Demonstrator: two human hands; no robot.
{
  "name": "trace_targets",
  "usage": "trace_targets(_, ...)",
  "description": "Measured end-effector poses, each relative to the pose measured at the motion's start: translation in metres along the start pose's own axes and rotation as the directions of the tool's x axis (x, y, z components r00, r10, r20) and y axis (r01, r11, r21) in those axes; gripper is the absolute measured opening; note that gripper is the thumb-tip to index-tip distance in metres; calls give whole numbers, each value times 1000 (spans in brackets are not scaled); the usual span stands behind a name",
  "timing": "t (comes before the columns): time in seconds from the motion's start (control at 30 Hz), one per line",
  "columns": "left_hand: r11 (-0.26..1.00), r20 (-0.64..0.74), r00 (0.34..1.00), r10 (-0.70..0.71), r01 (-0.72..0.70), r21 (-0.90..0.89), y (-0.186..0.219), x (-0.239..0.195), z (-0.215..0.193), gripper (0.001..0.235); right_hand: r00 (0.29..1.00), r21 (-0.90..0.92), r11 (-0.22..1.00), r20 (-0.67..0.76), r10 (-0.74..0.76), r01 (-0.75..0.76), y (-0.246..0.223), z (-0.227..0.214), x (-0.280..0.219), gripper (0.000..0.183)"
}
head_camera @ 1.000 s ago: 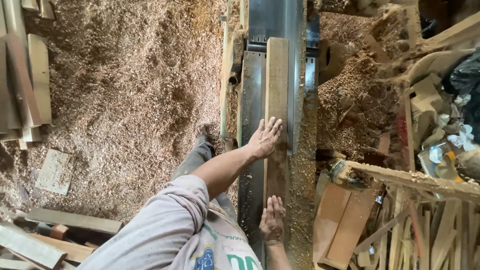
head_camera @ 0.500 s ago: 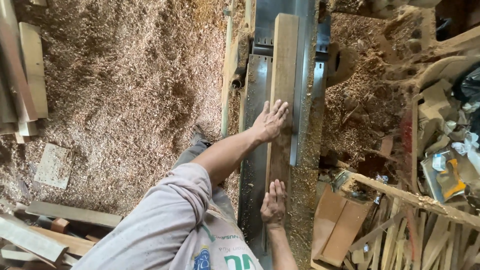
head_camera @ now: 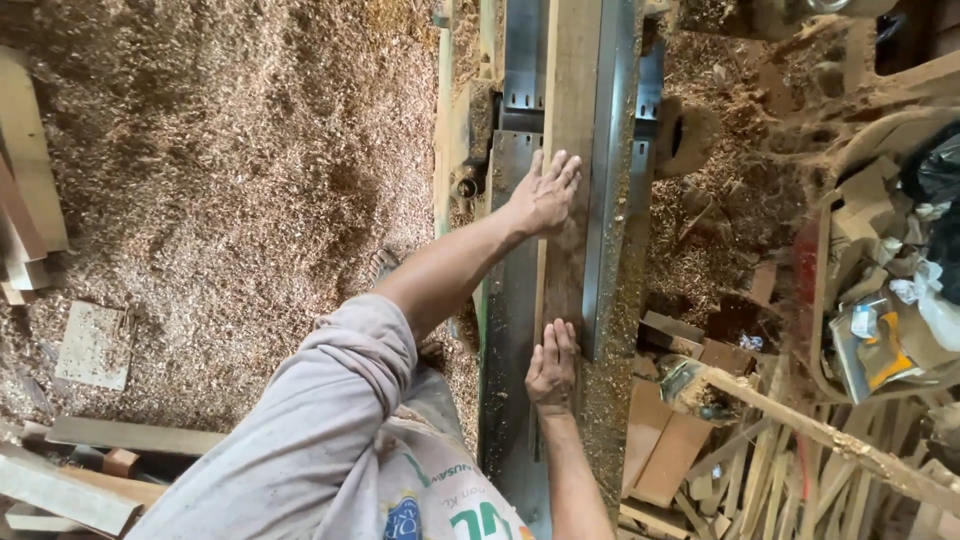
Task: The person is using a jointer machine to flatten and square the edges of several wooden boards in a workshop.
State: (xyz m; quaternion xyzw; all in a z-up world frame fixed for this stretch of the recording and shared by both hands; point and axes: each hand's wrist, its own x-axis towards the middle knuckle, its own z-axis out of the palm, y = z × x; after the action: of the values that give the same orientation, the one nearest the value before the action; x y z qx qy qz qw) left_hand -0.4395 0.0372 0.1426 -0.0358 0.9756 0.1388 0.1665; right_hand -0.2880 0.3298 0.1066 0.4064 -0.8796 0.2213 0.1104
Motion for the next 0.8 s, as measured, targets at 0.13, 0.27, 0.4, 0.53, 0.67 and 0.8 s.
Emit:
trace_targets(0.13,992,-13,998,60,-61,-109,-43,21,-26,89,1000,-20,1000,26,-11,12,2,11,30,43)
trace_targets(0.27,945,-353,934,-54,-66,-320,-91,-19,-74,64,1000,-19,1000,17,-14,14,5,22,58,42)
trace_targets(0.4,834,-586,729,-354,-38,-550,-148,-73,-75,44,999,-4,999,-6,-33,33,4,30,87,40)
trace_targets(0.53,825,-737,450,-503,-3,-565,-217,-144,4,39,998,-21,998,11,-60,60,11,43,113,42)
trace_targets(0.67,683,-523,483,-702,251,-686,-247,-235,79,38,999,22,998,7,-54,54,15,56,137,41)
trace_targets(0.8,433,-107,479,-871,647,-627,-260,-331,206,49,998,59,996,18,-64,62,16,64,160,41)
